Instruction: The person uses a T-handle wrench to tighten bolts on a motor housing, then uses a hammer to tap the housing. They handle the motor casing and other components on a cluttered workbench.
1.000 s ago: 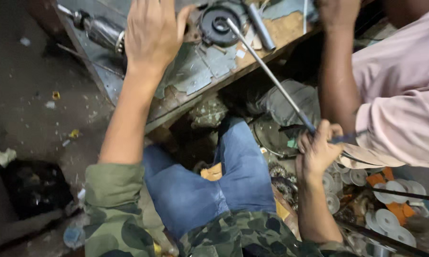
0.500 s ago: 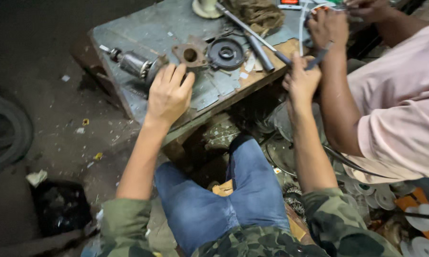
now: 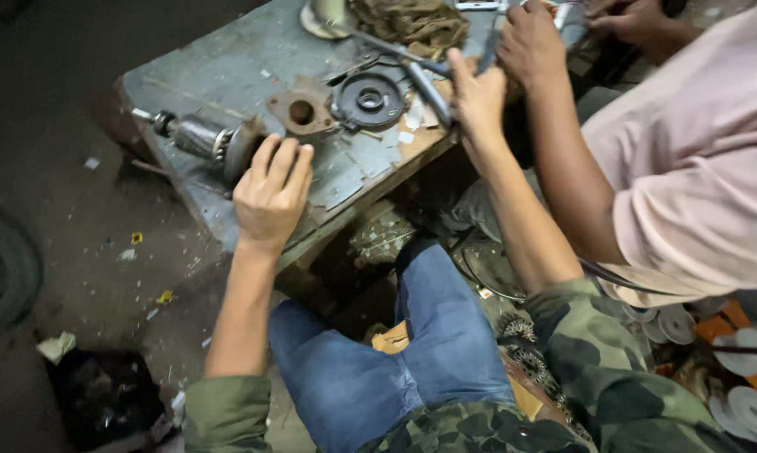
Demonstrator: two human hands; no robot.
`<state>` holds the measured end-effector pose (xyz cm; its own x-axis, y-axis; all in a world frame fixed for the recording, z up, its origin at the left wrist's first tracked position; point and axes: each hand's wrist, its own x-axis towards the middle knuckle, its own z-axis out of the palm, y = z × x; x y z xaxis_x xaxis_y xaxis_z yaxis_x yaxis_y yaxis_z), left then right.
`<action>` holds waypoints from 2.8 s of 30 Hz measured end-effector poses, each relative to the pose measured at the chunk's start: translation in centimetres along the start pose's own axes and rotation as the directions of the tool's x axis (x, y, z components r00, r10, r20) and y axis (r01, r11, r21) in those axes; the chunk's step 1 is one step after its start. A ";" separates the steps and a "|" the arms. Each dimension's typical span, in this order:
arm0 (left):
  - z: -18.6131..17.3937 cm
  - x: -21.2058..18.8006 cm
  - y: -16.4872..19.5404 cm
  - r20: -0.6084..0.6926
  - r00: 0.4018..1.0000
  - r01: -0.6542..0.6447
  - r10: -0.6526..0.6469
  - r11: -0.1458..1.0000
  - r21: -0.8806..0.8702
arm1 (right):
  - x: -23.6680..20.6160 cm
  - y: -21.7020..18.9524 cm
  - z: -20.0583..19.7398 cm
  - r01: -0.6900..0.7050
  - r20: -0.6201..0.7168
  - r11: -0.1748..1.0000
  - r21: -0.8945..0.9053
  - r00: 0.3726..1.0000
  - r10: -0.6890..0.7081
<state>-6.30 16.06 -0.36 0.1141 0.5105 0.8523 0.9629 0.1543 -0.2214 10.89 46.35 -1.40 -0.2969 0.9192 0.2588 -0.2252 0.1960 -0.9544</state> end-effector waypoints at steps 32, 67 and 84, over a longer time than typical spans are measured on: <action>6.5 -2.5 10.3 0.699 0.320 0.026 -0.640 -0.731 -0.682 | -23.1 2.4 -14.1 -0.454 0.216 0.835 0.311 0.889 0.403; 6.1 -2.3 8.7 0.720 0.328 -0.080 -0.611 -0.778 -0.623 | -22.1 1.2 -15.0 -0.301 0.310 0.953 0.021 0.908 0.280; 6.1 -1.9 8.3 0.712 0.312 -0.109 -0.629 -0.768 -0.631 | -19.8 -0.6 -14.5 -0.123 0.407 0.983 -0.138 0.898 0.169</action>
<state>0.03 21.51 -6.71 -0.7445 0.6642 0.0680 -0.5974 -0.7081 0.3764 30.33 32.94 -8.07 -0.6820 0.7195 0.1311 -0.0570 0.1264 -0.9903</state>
